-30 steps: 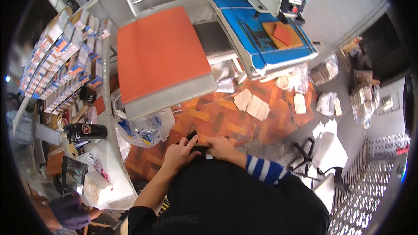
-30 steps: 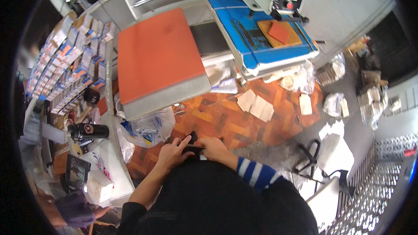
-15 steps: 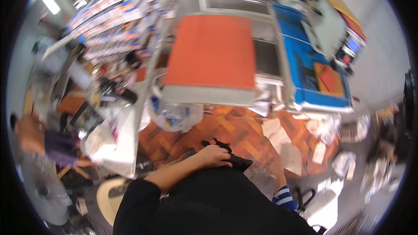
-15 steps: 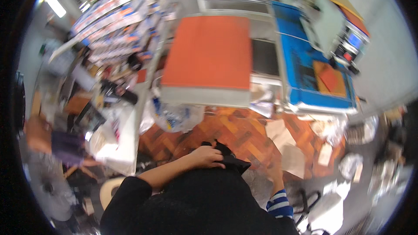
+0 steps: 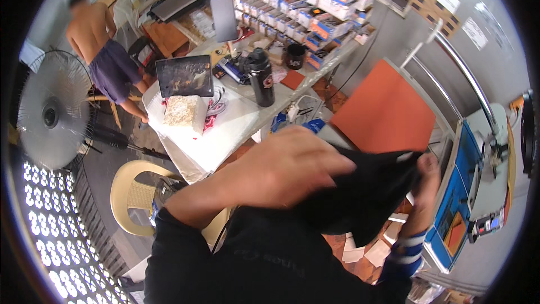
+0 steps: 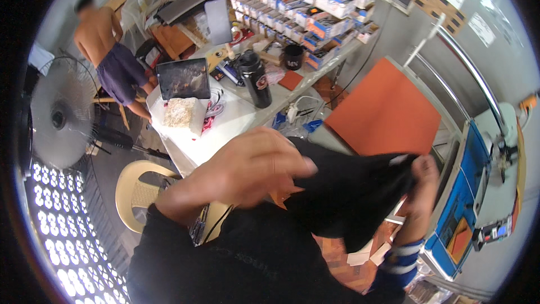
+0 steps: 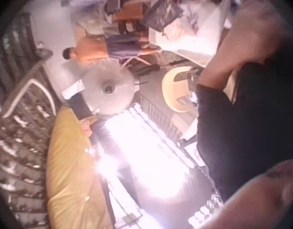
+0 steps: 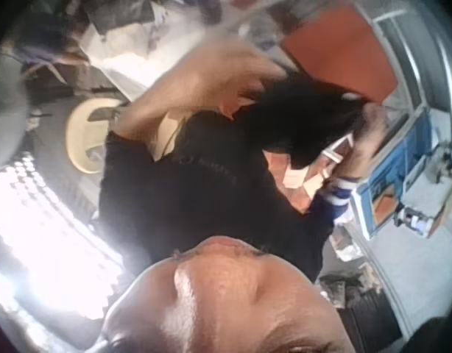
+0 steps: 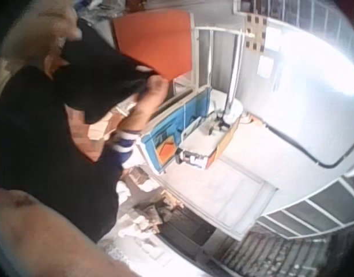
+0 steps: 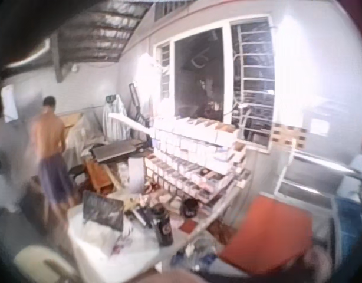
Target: The person prepares a black t-shirt on a heat press, aligns a transfer sheet with a medical technology design, and operates the press to apply the graphic. The person then removes the transfer backing and places the finished shirt on a table.
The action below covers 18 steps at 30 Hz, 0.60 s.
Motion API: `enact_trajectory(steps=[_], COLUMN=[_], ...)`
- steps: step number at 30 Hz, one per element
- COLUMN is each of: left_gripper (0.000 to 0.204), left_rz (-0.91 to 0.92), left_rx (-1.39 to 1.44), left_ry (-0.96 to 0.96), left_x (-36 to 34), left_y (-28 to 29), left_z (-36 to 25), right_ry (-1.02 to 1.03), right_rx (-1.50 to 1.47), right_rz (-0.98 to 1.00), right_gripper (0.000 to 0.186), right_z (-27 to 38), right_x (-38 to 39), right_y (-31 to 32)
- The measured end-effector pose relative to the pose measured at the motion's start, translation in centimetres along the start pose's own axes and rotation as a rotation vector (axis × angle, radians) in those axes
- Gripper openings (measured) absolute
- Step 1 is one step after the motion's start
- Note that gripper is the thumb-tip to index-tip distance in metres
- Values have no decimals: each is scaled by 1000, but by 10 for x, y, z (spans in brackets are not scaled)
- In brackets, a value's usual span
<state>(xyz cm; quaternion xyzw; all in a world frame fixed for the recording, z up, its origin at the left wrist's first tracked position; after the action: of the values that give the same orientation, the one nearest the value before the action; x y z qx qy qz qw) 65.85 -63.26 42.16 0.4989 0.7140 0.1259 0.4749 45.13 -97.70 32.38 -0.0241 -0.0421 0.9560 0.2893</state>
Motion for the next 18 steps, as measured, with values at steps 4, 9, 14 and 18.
enact_trajectory(steps=[4,9,14,18], left_gripper=[23,16,17,16], left_rz=[-185,-453,-1050,-1050], left_rx=[95,256,-230,-311], left_ry=[-458,-180,562,1204], left_x=[-24,24,185,345], left_y=[72,153,245,233], left_z=[-24,59,195,239], right_ry=[18,-72,195,287], right_rx=[549,1558,1132,1094], right_rz=[-437,-31,245,554], right_gripper=[75,52,22,23], right_z=[17,-76,-116,-147], right_x=[-139,-216,-268,-337], right_y=[69,-26,-224,-324])
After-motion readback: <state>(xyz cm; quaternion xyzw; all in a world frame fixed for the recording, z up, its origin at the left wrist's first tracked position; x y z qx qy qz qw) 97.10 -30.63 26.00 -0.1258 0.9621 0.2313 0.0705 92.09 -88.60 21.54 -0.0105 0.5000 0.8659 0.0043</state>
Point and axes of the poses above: each hand's wrist, its own x-axis away from the middle knuckle, its own y-axis out of the back of the hand, z = x × y, the point moved 3 cm from there along -x, towards the middle knuckle, and after that the axes turned 11 degrees about z, right-handed, at the moved point
